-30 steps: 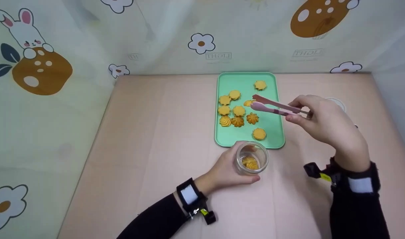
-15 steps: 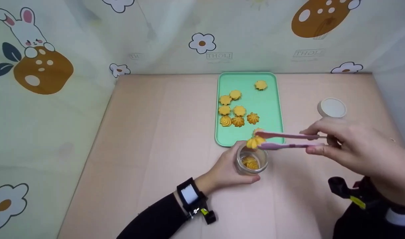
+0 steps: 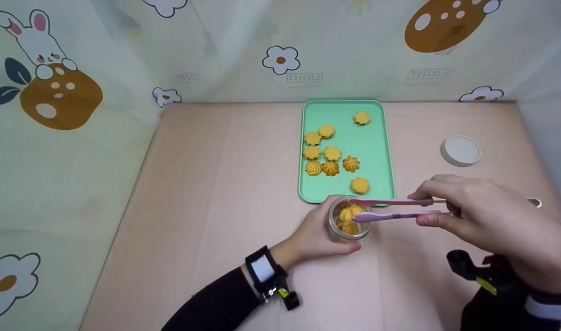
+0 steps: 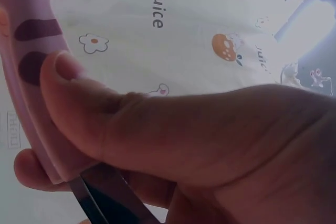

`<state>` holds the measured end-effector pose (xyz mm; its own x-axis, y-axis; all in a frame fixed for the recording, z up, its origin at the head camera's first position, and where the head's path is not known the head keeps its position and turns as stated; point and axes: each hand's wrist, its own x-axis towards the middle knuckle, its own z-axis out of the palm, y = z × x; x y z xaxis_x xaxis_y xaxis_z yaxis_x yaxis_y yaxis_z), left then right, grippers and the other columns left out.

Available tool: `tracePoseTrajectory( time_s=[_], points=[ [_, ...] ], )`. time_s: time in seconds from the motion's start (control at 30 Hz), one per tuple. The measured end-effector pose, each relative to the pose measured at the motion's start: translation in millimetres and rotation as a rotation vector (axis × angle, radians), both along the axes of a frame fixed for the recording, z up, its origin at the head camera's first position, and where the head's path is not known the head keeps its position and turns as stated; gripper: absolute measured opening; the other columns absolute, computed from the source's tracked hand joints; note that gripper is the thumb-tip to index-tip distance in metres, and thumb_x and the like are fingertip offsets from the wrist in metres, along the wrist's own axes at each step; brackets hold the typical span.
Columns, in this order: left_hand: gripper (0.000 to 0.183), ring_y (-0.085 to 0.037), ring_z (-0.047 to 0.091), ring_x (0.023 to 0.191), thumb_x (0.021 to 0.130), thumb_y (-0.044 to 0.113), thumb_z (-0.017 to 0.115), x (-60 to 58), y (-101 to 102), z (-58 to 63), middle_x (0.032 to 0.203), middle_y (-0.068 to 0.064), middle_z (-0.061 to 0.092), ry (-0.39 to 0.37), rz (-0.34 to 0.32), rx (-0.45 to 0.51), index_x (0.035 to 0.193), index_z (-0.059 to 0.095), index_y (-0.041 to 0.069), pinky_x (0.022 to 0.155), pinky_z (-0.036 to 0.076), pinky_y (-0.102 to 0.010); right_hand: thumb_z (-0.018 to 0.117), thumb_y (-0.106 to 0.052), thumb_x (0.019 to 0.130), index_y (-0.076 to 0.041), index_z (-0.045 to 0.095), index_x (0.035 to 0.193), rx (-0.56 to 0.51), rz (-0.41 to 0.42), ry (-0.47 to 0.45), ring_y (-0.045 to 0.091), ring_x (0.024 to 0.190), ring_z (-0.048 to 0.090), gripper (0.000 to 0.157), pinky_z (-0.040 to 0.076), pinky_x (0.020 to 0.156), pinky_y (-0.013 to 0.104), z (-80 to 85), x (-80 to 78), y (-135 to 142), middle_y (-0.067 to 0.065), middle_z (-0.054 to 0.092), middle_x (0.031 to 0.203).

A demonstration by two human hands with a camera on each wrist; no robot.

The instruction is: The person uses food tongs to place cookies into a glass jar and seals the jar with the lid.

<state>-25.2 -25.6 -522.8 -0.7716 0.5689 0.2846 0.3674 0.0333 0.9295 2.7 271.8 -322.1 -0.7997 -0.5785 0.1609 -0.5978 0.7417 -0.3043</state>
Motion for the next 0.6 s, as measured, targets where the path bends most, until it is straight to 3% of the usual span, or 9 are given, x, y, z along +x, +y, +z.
tracePoseTrajectory(
  time_s=[0.23, 0.6],
  points=[
    [0.091, -0.012, 0.062, 0.135, 0.078, 0.025, 0.100, 0.1, -0.9, -0.2, 0.148, 0.009, 0.063, -0.020, -0.021, 0.020, 0.154, 0.048, 0.027, 0.118, 0.051, -0.036, 0.095, -0.024, 0.083, -0.031, 0.074, 0.107, 0.027, 0.005, -0.016, -0.004, 0.068, 0.042, 0.033, 0.035, 0.054, 0.024, -0.6, 2.2, -2.7, -0.021, 0.065, 0.095],
    [0.095, -0.014, 0.063, 0.133, 0.074, 0.016, 0.102, -0.2, 0.9, -3.1, 0.147, 0.000, 0.065, 0.011, 0.004, 0.015, 0.153, 0.050, 0.017, 0.116, 0.052, -0.035, 0.094, -0.025, 0.085, -0.032, 0.072, 0.105, 0.018, 0.039, -0.025, -0.006, 0.067, 0.041, 0.031, 0.037, 0.054, 0.022, -2.9, 2.5, -3.6, -0.025, 0.058, 0.093]
  ],
)
